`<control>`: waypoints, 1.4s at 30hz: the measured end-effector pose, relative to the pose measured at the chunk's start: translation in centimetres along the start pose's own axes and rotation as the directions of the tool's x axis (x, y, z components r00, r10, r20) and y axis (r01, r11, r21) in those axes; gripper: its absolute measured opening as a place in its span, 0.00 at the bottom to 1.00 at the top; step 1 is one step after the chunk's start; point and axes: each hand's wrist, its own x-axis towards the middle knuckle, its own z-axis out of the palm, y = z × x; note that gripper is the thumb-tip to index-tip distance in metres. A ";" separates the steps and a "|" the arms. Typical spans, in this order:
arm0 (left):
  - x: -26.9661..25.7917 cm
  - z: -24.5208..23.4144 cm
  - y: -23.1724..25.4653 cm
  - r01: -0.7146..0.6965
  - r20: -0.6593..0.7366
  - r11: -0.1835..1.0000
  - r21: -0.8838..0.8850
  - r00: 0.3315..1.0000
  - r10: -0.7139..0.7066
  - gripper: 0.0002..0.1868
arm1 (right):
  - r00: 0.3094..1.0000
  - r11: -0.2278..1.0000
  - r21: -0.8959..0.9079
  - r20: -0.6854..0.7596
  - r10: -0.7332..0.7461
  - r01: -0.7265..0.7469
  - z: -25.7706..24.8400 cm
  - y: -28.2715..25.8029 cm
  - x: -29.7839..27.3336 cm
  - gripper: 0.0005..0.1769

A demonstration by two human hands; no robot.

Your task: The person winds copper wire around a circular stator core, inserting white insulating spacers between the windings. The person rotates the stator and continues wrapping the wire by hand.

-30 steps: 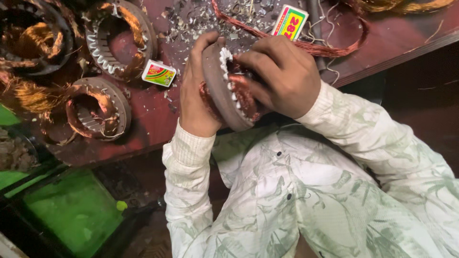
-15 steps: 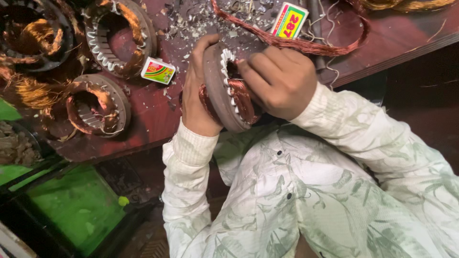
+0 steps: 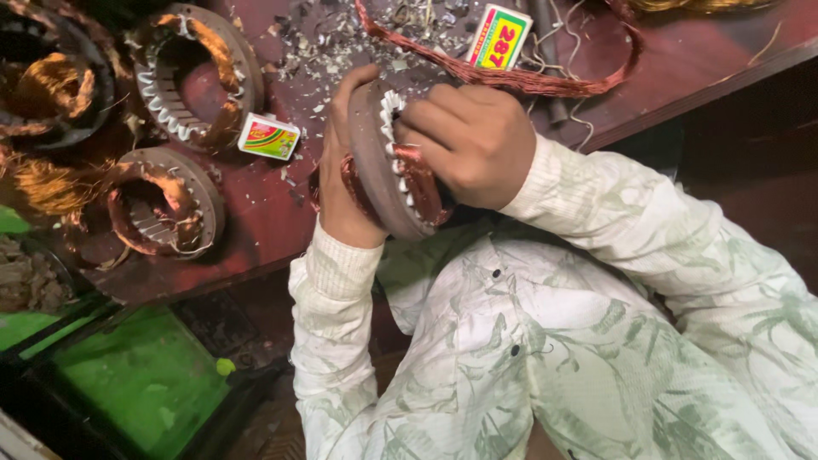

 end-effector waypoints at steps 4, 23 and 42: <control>-0.1 -0.3 -0.5 -0.029 -0.018 0.999 -0.039 0.999 0.028 0.31 | 0.997 0.999 0.040 -0.077 -0.024 0.027 -0.1 0.1 0.4 0.17; -0.6 -2.0 1.8 -0.064 -0.032 0.988 0.144 0.997 0.070 0.31 | 0.930 0.978 0.138 0.354 0.099 -0.156 -3.9 -0.4 -3.4 0.27; -9.4 1.6 0.4 0.261 0.008 0.963 -0.068 0.965 -0.261 0.24 | 0.933 0.927 0.148 0.159 0.323 -0.346 -1.7 -3.7 -2.2 0.13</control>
